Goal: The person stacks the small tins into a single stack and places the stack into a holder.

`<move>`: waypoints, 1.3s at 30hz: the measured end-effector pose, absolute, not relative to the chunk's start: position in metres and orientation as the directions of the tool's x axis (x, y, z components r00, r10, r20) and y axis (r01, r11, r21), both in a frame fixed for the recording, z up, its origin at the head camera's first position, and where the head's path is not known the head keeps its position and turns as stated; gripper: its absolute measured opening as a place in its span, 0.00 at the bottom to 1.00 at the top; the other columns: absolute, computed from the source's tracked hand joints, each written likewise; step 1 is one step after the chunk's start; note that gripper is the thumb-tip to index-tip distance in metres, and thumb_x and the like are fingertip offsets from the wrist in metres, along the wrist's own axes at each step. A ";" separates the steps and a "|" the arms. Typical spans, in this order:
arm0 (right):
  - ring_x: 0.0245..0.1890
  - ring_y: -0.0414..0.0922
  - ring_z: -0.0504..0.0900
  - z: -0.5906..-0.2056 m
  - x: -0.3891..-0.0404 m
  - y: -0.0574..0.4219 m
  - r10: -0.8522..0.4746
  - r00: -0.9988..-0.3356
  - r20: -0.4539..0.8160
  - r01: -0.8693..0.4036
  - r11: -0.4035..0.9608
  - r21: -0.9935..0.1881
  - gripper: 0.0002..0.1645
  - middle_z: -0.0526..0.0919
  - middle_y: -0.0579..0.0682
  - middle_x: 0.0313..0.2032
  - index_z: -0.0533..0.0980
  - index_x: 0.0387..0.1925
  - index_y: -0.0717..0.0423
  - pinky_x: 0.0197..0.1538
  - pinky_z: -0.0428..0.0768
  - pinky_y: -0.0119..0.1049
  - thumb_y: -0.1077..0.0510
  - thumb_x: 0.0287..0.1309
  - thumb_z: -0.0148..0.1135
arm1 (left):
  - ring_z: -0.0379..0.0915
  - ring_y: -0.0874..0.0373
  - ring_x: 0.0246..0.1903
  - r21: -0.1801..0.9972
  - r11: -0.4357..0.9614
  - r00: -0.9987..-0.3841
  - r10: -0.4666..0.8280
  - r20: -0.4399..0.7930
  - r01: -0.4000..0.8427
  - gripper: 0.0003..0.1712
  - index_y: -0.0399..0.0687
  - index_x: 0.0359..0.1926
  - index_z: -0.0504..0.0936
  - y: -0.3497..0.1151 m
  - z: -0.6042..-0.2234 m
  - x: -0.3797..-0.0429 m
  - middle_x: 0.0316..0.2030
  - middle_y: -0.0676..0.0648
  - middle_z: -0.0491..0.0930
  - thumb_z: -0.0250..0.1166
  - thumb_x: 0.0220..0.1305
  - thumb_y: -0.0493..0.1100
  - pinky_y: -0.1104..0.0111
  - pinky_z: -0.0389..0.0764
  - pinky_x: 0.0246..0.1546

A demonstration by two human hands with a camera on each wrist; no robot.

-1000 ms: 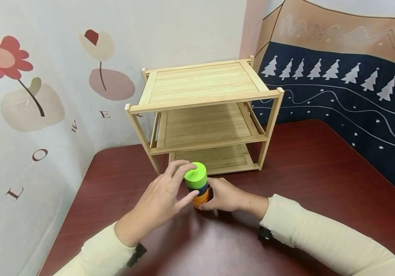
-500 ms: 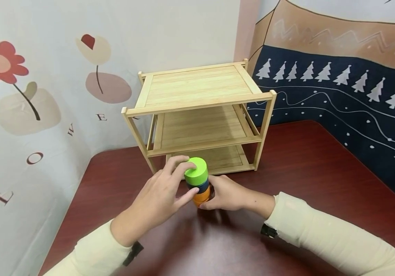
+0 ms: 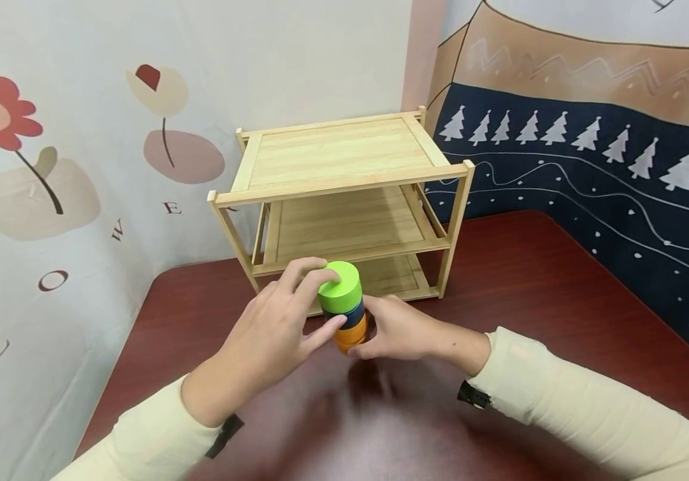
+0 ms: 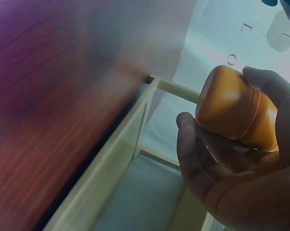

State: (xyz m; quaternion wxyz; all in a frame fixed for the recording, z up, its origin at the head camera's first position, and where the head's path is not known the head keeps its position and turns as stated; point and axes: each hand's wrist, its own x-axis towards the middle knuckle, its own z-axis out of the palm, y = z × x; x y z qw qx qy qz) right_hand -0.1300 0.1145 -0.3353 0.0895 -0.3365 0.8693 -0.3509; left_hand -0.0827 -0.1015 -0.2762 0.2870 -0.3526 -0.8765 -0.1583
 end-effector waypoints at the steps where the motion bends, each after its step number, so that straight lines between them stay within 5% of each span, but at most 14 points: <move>1: 0.35 0.37 0.84 -0.333 -0.130 0.115 -0.649 -0.756 0.088 -0.529 0.526 -0.667 0.30 0.86 0.42 0.39 0.74 0.51 0.52 0.41 0.81 0.30 0.52 0.48 0.77 | 0.76 0.53 0.28 0.077 0.697 -0.583 0.527 0.619 0.713 0.32 0.47 0.56 0.72 -0.101 -0.274 -0.082 0.58 0.44 0.72 0.76 0.55 0.49 0.63 0.79 0.32; 8: 0.35 0.36 0.85 -0.318 -0.128 0.113 -0.653 -0.746 0.129 -0.554 0.502 -0.664 0.29 0.86 0.41 0.38 0.74 0.52 0.49 0.42 0.84 0.36 0.52 0.48 0.76 | 0.72 0.56 0.20 0.097 0.673 -0.556 0.513 0.654 0.734 0.32 0.43 0.55 0.71 -0.102 -0.260 -0.082 0.56 0.41 0.72 0.77 0.54 0.46 0.69 0.77 0.24; 19: 0.33 0.36 0.85 -0.292 -0.130 0.117 -0.654 -0.743 0.137 -0.572 0.516 -0.637 0.29 0.86 0.41 0.37 0.74 0.52 0.49 0.39 0.83 0.31 0.53 0.48 0.76 | 0.61 0.61 0.16 0.068 0.666 -0.508 0.496 0.704 0.743 0.34 0.41 0.55 0.70 -0.100 -0.241 -0.085 0.55 0.40 0.72 0.78 0.52 0.45 0.72 0.73 0.20; 39: 0.34 0.40 0.85 -0.245 -0.129 0.121 -0.628 -0.748 0.213 -0.614 0.535 -0.580 0.28 0.86 0.41 0.38 0.75 0.52 0.47 0.40 0.82 0.34 0.47 0.50 0.75 | 0.76 0.52 0.32 0.067 0.642 -0.482 0.498 0.721 0.764 0.32 0.40 0.55 0.68 -0.098 -0.193 -0.090 0.52 0.39 0.71 0.76 0.57 0.46 0.65 0.82 0.35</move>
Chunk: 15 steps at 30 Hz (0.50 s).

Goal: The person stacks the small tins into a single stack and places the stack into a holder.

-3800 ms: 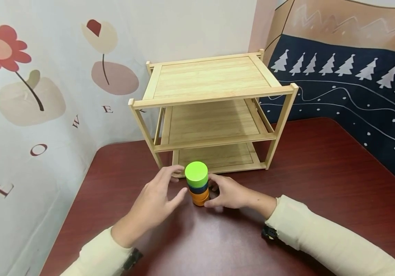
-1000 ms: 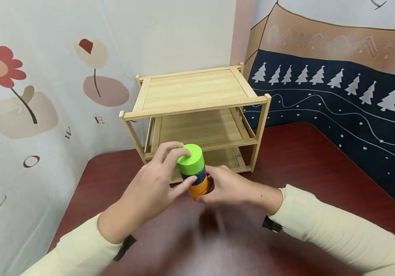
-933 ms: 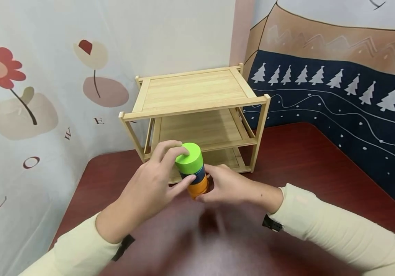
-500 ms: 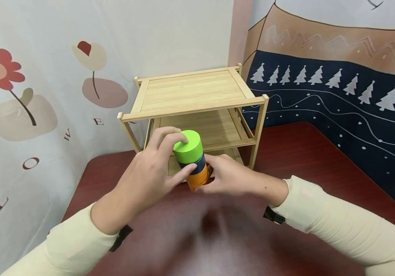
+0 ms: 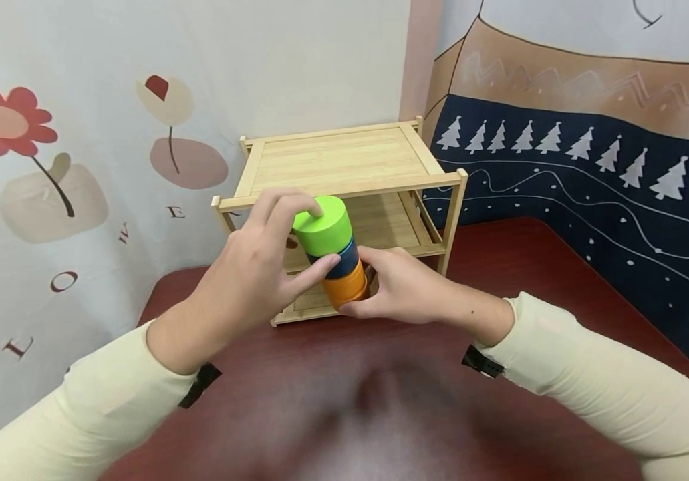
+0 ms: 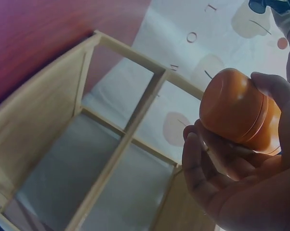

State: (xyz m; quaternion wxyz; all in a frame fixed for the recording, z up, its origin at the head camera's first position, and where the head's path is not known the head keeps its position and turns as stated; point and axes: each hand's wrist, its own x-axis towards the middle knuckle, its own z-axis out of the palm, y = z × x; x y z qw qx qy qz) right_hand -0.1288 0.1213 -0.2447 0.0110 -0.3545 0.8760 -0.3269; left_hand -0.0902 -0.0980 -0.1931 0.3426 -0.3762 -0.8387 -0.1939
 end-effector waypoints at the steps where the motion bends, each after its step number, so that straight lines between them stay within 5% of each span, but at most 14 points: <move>1: 0.35 0.40 0.85 -0.243 -0.130 0.121 -0.629 -0.748 0.215 -0.615 0.534 -0.580 0.28 0.86 0.41 0.38 0.75 0.52 0.47 0.41 0.82 0.34 0.47 0.50 0.75 | 0.76 0.52 0.33 0.066 0.640 -0.481 0.501 0.720 0.765 0.32 0.39 0.55 0.68 -0.098 -0.191 -0.092 0.51 0.39 0.70 0.75 0.57 0.46 0.64 0.82 0.36; 10: 0.37 0.42 0.84 -0.224 -0.140 0.121 -0.619 -0.747 0.242 -0.627 0.537 -0.564 0.29 0.86 0.42 0.39 0.75 0.52 0.49 0.43 0.82 0.37 0.48 0.50 0.76 | 0.72 0.50 0.45 0.041 0.608 -0.445 0.533 0.720 0.793 0.29 0.37 0.54 0.68 -0.096 -0.170 -0.104 0.49 0.38 0.70 0.73 0.60 0.45 0.65 0.79 0.43; 15: 0.37 0.41 0.84 -0.216 -0.145 0.119 -0.616 -0.751 0.240 -0.621 0.533 -0.575 0.29 0.86 0.43 0.40 0.75 0.53 0.49 0.44 0.83 0.38 0.49 0.51 0.76 | 0.73 0.50 0.42 0.051 0.619 -0.471 0.539 0.698 0.784 0.29 0.38 0.55 0.68 -0.097 -0.159 -0.108 0.50 0.38 0.70 0.72 0.61 0.46 0.64 0.79 0.42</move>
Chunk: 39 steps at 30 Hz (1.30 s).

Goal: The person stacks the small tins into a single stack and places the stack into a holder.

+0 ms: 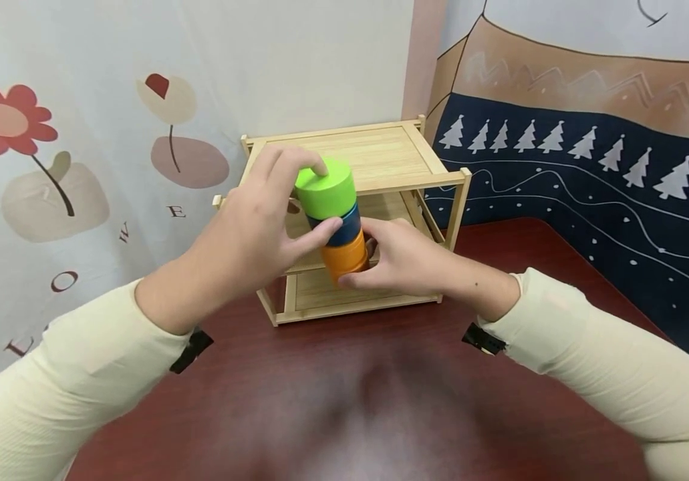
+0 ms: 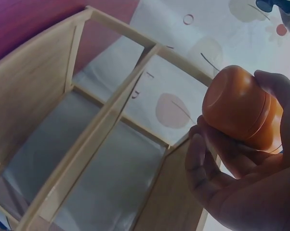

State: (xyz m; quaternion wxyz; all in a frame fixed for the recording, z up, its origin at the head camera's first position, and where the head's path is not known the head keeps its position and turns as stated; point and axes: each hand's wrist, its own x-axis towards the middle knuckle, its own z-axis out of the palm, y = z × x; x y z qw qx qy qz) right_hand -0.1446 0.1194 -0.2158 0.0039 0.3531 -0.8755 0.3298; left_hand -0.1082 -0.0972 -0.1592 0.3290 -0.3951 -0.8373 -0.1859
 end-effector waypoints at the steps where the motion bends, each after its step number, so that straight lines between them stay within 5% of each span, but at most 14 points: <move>1: 0.37 0.41 0.84 -0.214 -0.146 0.119 -0.615 -0.750 0.243 -0.621 0.530 -0.577 0.29 0.86 0.43 0.40 0.75 0.53 0.49 0.43 0.82 0.37 0.49 0.51 0.76 | 0.74 0.51 0.42 0.062 0.621 -0.482 0.537 0.692 0.781 0.29 0.39 0.55 0.68 -0.097 -0.156 -0.109 0.50 0.39 0.70 0.72 0.61 0.46 0.64 0.79 0.42; 10: 0.38 0.41 0.83 -0.192 -0.158 0.116 -0.601 -0.757 0.256 -0.614 0.522 -0.592 0.30 0.85 0.44 0.42 0.75 0.54 0.50 0.45 0.80 0.36 0.48 0.52 0.75 | 0.79 0.51 0.42 0.152 0.641 -0.579 0.535 0.615 0.752 0.28 0.41 0.59 0.65 -0.098 -0.128 -0.123 0.51 0.39 0.68 0.67 0.66 0.46 0.63 0.82 0.45; 24: 0.40 0.43 0.83 -0.165 -0.176 0.108 -0.583 -0.763 0.278 -0.607 0.501 -0.617 0.30 0.84 0.45 0.45 0.73 0.56 0.52 0.47 0.80 0.37 0.50 0.54 0.74 | 0.80 0.53 0.38 0.179 0.637 -0.593 0.528 0.608 0.750 0.33 0.41 0.61 0.64 -0.102 -0.098 -0.145 0.56 0.41 0.66 0.69 0.64 0.49 0.67 0.79 0.47; 39: 0.44 0.44 0.81 -0.152 -0.206 0.104 -0.527 -0.791 0.312 -0.602 0.580 -0.548 0.33 0.83 0.47 0.46 0.73 0.57 0.53 0.52 0.76 0.39 0.45 0.54 0.73 | 0.80 0.50 0.45 0.265 0.656 -0.655 0.465 0.596 0.707 0.31 0.44 0.64 0.61 -0.098 -0.088 -0.170 0.63 0.44 0.64 0.64 0.68 0.48 0.64 0.81 0.49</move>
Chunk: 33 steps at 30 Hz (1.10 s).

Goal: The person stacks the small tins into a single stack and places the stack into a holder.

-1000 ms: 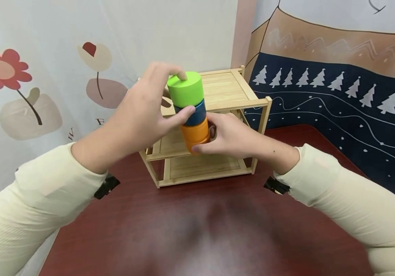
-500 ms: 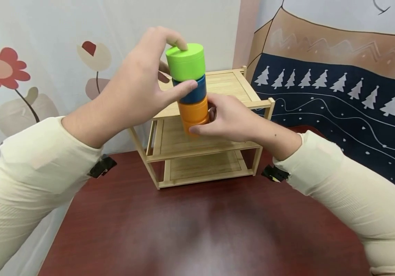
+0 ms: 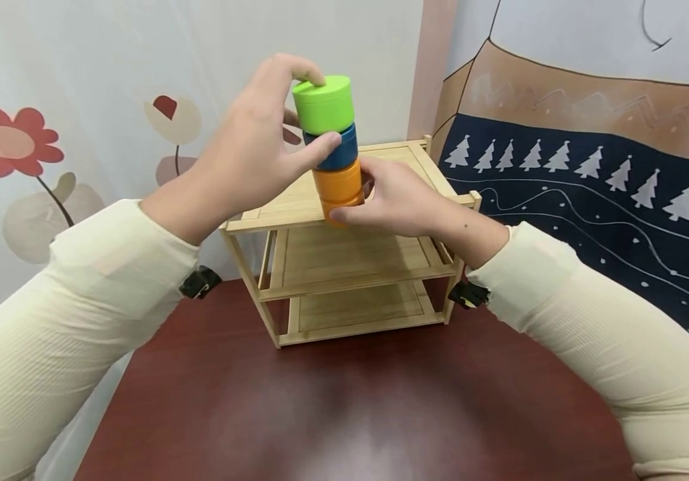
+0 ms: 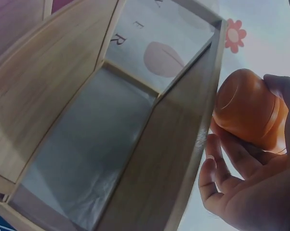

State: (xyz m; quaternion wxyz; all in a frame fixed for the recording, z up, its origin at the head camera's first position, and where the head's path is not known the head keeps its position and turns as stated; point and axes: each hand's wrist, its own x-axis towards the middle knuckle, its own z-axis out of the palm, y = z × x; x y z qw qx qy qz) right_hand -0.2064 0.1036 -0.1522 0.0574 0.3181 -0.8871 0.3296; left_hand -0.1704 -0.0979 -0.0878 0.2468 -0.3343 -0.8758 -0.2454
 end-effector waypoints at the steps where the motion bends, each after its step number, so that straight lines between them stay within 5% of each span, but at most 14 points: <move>1: 0.44 0.44 0.81 -0.152 -0.208 0.104 -0.518 -0.798 0.307 -0.593 0.589 -0.549 0.34 0.83 0.47 0.47 0.72 0.58 0.53 0.53 0.76 0.40 0.45 0.54 0.73 | 0.80 0.51 0.46 0.264 0.660 -0.659 0.468 0.589 0.704 0.32 0.44 0.65 0.60 -0.096 -0.087 -0.174 0.63 0.45 0.64 0.64 0.68 0.49 0.64 0.81 0.49; 14: 0.49 0.46 0.81 -0.154 -0.236 0.116 -0.444 -0.855 0.266 -0.509 0.627 -0.590 0.36 0.82 0.49 0.51 0.70 0.62 0.54 0.57 0.76 0.42 0.44 0.56 0.71 | 0.78 0.53 0.49 0.307 0.666 -0.701 0.467 0.539 0.680 0.30 0.49 0.66 0.59 -0.076 -0.087 -0.211 0.62 0.46 0.64 0.62 0.70 0.49 0.71 0.78 0.48; 27: 0.51 0.44 0.81 -0.152 -0.240 0.102 -0.470 -0.837 0.279 -0.531 0.579 -0.618 0.39 0.81 0.48 0.55 0.68 0.65 0.51 0.58 0.77 0.40 0.42 0.58 0.70 | 0.79 0.51 0.51 0.318 0.694 -0.729 0.436 0.528 0.646 0.33 0.50 0.69 0.56 -0.090 -0.081 -0.211 0.64 0.47 0.63 0.61 0.70 0.50 0.67 0.78 0.52; 31: 0.54 0.44 0.80 -0.148 -0.235 0.109 -0.464 -0.847 0.260 -0.518 0.610 -0.600 0.42 0.80 0.48 0.57 0.65 0.69 0.48 0.60 0.76 0.42 0.39 0.59 0.68 | 0.74 0.53 0.61 0.303 0.683 -0.705 0.441 0.555 0.665 0.41 0.58 0.75 0.50 -0.088 -0.084 -0.211 0.73 0.49 0.55 0.63 0.69 0.51 0.67 0.74 0.61; 33: 0.55 0.45 0.79 -0.147 -0.232 0.114 -0.456 -0.855 0.246 -0.505 0.623 -0.597 0.44 0.79 0.49 0.59 0.62 0.71 0.47 0.59 0.77 0.42 0.38 0.60 0.67 | 0.63 0.58 0.70 0.291 0.667 -0.678 0.441 0.588 0.686 0.45 0.60 0.77 0.47 -0.088 -0.088 -0.211 0.76 0.51 0.49 0.63 0.68 0.52 0.70 0.67 0.67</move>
